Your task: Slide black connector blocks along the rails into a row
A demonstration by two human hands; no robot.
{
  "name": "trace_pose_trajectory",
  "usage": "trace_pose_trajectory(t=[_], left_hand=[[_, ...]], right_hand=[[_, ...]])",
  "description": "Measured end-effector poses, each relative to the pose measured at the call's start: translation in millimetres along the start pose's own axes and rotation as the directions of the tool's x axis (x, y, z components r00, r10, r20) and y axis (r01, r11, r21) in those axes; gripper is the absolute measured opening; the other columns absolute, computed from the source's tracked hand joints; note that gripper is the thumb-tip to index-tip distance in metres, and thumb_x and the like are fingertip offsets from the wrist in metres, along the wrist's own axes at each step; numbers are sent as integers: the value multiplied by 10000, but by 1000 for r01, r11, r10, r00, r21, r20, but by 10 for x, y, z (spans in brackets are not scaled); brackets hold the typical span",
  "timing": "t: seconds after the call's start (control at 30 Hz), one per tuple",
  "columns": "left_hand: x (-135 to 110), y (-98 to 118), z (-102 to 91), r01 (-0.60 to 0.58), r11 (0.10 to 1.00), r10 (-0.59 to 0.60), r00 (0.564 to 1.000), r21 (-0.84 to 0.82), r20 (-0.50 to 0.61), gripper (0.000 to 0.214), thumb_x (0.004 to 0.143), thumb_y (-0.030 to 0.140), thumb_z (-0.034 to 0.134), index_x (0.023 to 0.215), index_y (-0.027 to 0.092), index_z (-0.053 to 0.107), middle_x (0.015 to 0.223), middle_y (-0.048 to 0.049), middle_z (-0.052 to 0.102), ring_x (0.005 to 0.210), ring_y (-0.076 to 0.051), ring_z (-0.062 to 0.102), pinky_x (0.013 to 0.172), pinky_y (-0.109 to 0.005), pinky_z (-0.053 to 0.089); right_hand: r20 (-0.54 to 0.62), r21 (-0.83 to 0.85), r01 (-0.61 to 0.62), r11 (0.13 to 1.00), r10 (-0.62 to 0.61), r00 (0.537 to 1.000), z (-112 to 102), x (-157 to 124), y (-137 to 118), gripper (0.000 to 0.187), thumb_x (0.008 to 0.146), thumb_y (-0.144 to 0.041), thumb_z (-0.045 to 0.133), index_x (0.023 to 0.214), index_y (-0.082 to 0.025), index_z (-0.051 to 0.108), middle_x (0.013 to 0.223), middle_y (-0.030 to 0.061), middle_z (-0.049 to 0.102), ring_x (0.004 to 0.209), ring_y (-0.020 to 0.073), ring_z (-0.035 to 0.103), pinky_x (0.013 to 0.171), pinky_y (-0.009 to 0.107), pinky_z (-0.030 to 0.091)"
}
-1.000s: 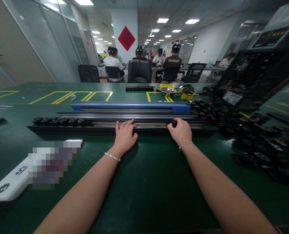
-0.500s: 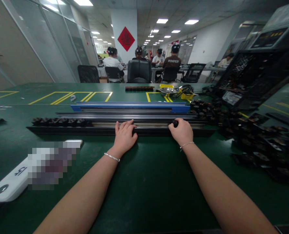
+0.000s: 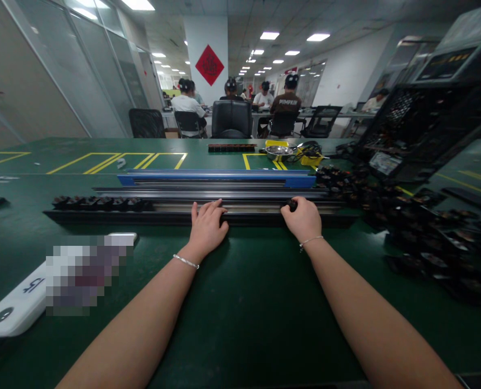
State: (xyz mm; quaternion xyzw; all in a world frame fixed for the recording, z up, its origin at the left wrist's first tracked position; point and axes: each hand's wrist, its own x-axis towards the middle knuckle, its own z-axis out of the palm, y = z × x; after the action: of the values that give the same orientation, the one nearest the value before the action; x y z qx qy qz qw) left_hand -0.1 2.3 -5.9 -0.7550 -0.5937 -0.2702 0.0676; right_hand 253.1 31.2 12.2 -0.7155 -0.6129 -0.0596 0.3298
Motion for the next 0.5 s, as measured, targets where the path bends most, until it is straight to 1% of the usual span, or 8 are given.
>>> trace_pose_trajectory(t=[0.5], left_hand=[[2,0,0,4,1000,-4,1000,-3,2,266,800,258,504,1038,255,622,1374,-38,536,1270,-258,453,1149,-573,103]], right_hand=[[17,-17,-45,999,45,999,-48,14,29,356,760,-300,495,1021,-109,645,931,146,653,957,276,568,838,351,430]])
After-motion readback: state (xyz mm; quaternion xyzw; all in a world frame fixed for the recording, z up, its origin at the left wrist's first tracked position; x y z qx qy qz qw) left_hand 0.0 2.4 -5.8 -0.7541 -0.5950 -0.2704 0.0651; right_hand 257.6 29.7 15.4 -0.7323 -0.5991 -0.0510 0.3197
